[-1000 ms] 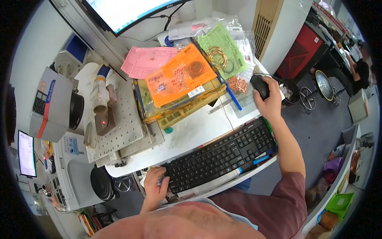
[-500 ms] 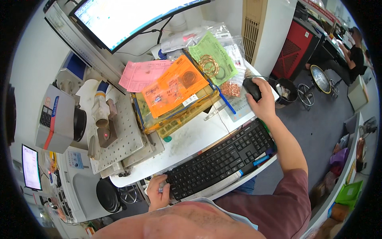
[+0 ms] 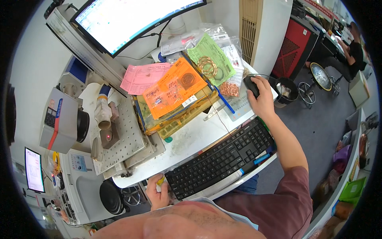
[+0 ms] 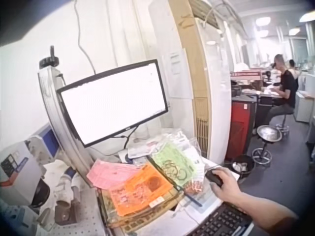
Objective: Engraving a gold ring using a laser marking machine while managing work orders on a computer.
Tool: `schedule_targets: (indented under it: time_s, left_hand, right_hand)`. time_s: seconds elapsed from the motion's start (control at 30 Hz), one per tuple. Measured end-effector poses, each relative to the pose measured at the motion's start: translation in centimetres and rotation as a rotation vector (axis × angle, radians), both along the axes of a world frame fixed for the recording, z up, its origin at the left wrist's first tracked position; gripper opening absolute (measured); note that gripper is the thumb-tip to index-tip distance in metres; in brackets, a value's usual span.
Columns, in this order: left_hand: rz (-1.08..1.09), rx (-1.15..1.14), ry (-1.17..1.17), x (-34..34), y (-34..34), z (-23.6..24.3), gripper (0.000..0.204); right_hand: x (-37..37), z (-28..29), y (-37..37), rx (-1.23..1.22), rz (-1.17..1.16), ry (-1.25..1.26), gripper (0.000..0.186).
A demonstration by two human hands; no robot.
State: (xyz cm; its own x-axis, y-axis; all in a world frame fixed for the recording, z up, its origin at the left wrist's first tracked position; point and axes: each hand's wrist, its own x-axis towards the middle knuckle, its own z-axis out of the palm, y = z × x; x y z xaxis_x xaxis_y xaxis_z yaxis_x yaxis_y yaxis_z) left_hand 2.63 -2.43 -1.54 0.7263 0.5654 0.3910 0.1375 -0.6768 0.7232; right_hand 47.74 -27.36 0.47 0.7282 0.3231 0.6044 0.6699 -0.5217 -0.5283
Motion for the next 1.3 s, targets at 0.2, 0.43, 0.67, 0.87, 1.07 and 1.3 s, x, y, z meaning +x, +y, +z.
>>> schedule_targets:
  time_s: [0.2,0.43,0.67,0.87,1.07,1.3]
  left_hand:
    - [0.005,-0.022,-0.003,-0.1,0.0,0.0,0.029]
    - [-0.009,-0.027,0.008,0.0,0.0,0.1,0.03]
    - [-0.02,-0.033,0.005,0.1,0.0,0.4,0.03]
    - [-0.018,-0.028,0.002,-0.1,0.0,0.2,0.03]
    - [0.011,-0.062,-0.009,-0.1,-0.1,0.2,0.03]
    - [0.091,-0.55,-0.079,0.1,-0.2,1.1,0.019]
  right_hand:
    - [0.1,-0.2,-0.2,-0.011,0.017,-0.014,0.043]
    - [0.0,-0.1,0.0,-0.011,0.007,-0.017,0.041]
    - [0.0,-0.1,-0.1,-0.014,0.005,-0.028,0.041]
    - [-0.1,0.0,-0.1,-0.061,-0.008,-0.026,0.048]
    - [-0.3,1.0,0.1,-0.108,-0.032,-0.034,0.063]
    - [0.4,0.6,0.0,-0.117,-0.015,-0.021,0.051]
